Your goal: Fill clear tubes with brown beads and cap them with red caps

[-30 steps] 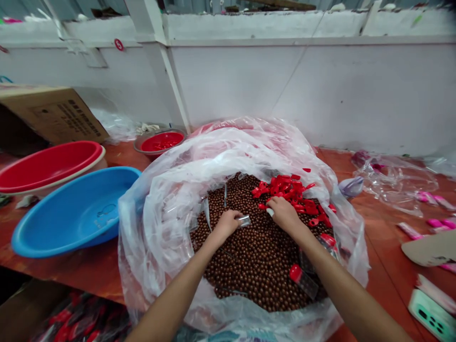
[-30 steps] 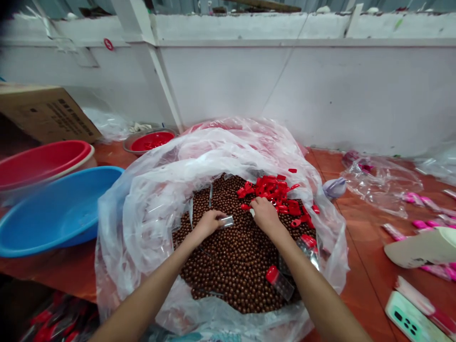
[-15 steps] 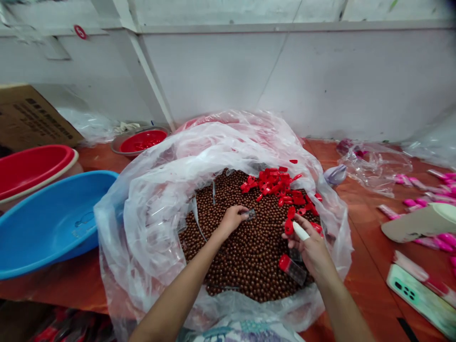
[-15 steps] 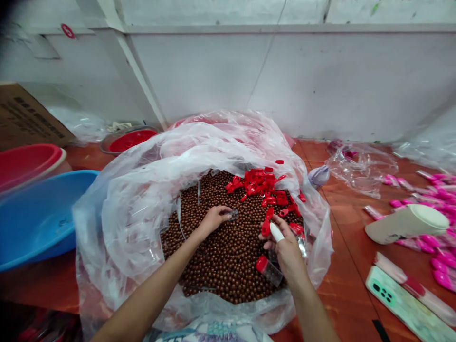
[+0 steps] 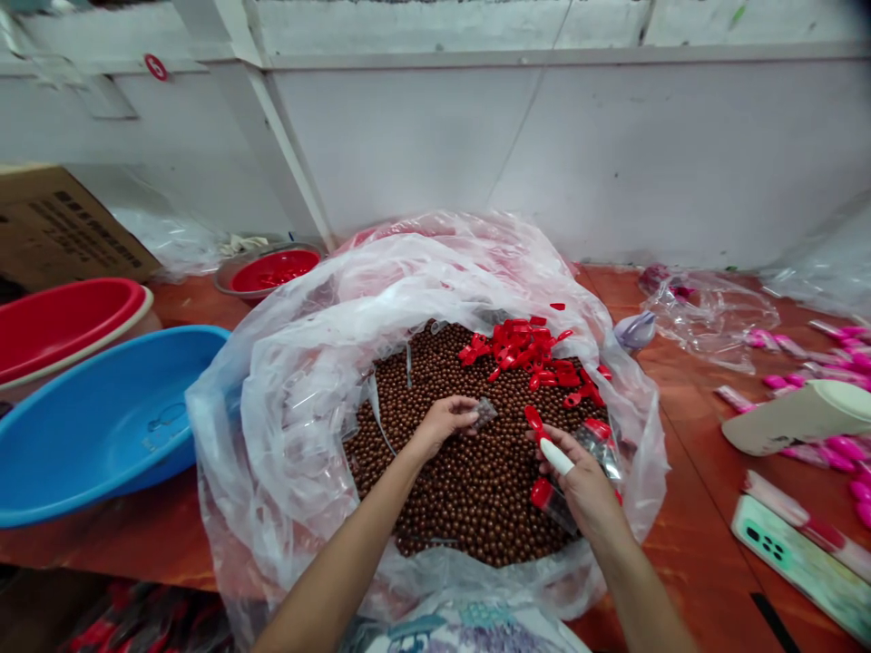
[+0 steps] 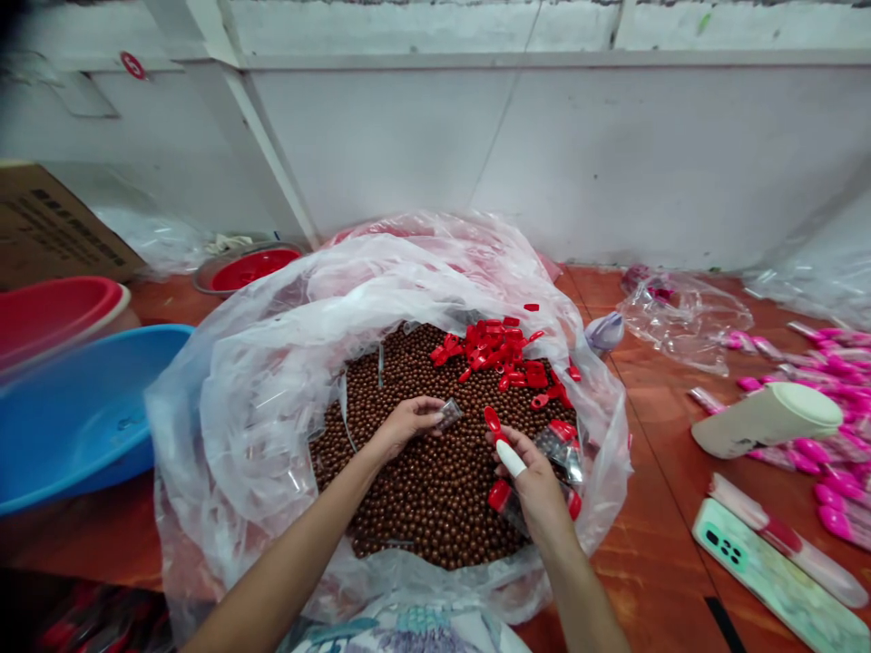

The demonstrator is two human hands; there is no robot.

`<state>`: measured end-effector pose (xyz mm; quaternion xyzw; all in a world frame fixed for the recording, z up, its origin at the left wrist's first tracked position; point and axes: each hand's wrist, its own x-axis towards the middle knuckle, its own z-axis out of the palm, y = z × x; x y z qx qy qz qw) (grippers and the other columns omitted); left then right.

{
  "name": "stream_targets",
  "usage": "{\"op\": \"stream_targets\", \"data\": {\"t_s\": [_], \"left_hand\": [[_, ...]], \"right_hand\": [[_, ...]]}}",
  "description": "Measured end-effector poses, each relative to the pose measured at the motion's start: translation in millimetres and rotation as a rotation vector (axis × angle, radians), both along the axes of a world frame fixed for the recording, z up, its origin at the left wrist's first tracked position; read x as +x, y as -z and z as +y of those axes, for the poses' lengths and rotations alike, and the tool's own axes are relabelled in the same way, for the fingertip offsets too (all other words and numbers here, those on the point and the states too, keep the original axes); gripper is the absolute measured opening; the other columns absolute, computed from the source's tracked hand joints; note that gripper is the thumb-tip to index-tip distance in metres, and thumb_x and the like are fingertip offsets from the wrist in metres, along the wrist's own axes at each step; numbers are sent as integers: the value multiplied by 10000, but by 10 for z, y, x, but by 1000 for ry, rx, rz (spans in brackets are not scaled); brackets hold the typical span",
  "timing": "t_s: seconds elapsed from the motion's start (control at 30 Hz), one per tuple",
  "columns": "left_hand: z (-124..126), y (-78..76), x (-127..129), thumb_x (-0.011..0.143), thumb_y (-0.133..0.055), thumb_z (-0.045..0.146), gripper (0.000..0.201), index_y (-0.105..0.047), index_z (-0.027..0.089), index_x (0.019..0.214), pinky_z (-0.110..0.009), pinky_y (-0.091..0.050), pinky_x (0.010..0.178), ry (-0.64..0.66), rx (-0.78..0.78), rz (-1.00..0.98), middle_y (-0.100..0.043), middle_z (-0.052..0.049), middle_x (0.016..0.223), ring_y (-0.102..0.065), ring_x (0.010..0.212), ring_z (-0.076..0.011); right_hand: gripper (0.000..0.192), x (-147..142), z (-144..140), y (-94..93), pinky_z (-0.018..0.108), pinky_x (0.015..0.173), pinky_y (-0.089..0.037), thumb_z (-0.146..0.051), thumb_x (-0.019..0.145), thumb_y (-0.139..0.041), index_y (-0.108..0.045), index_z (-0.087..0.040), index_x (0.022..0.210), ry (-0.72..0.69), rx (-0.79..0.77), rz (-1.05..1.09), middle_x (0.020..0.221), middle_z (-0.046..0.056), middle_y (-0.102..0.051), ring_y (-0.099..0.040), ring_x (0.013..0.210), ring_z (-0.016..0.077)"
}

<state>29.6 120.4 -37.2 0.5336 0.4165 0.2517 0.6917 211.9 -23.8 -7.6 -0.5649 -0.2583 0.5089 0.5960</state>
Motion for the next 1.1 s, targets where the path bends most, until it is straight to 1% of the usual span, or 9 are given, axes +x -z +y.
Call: {"op": "stream_targets", "data": {"t_s": [0.13,0.27,0.4,0.5,0.6,0.73,0.97,1.03,1.1], "left_hand": [[-144,-134,-41,621,-747,267,398,-626,129,973,-305,-525,705,0,-168,-144,-647,-93,984,-607,799,-156],[-320,-270,-74,596,-762,206,452,-634,135,1024,-298,-517,741,34,-291,-237,-630,-102,1057,-604,842,-163],[-489,-300,-97,577,-768,196,419,-663,132,978,-309,-520,732,5,-291,-240,-612,-99,1081,-594,846,-169],[-584,-286,-103,565,-773,206,437,-664,127,980,-315,-515,725,-10,-274,-219,-639,-92,1001,-598,801,-161],[-654,-277,-92,556,-774,215,452,-662,128,986,-305,-502,725,-18,-275,-213,-661,-76,932,-598,759,-147],[-715,-256,-61,556,-763,220,433,-674,142,973,-280,-485,710,-12,-226,-194,-673,-54,895,-595,742,-145],[-779,-249,-43,529,-765,219,429,-687,130,942,-300,-484,697,-72,-185,-198,-673,-56,890,-591,760,-174],[-801,-261,-42,530,-765,217,425,-688,130,939,-301,-476,716,-102,-179,-208,-673,-57,895,-589,768,-175],[-827,-268,-41,550,-755,206,405,-685,137,943,-276,-459,724,-129,-163,-217,-674,-49,887,-584,763,-160]], "right_hand": [[412,-40,10,-22,238,611,-503,-345,705,-671,-607,-242,1099,-6,-9,66,879,7,-670,-601,696,125],[404,-75,45,-33,284,682,-537,-381,690,-688,-636,-229,1061,29,5,133,903,20,-678,-628,712,134],[378,-85,60,-35,322,812,-516,-323,681,-707,-642,-255,1047,15,35,170,1011,2,-663,-640,816,146],[364,-106,50,-32,364,852,-496,-321,721,-668,-625,-267,1078,-19,45,120,1051,0,-653,-635,879,167],[379,-151,43,-19,417,908,-452,-325,760,-612,-595,-260,1133,-50,51,-86,1109,21,-636,-596,997,203],[350,-221,54,4,443,1023,-316,-314,780,-556,-611,-245,1118,-107,83,-411,1169,31,-613,-508,1140,219],[347,-283,10,35,419,998,-359,-240,831,-449,-594,-242,1146,-169,158,-726,1169,44,-611,-536,1105,207],[404,-305,-9,67,415,1005,-354,-216,817,-465,-534,-232,1215,-214,218,-861,1220,59,-572,-501,1143,209],[548,-331,-16,116,421,1020,-335,-215,768,-538,-424,-206,1303,-254,273,-998,1295,86,-496,-439,1199,226]]}}
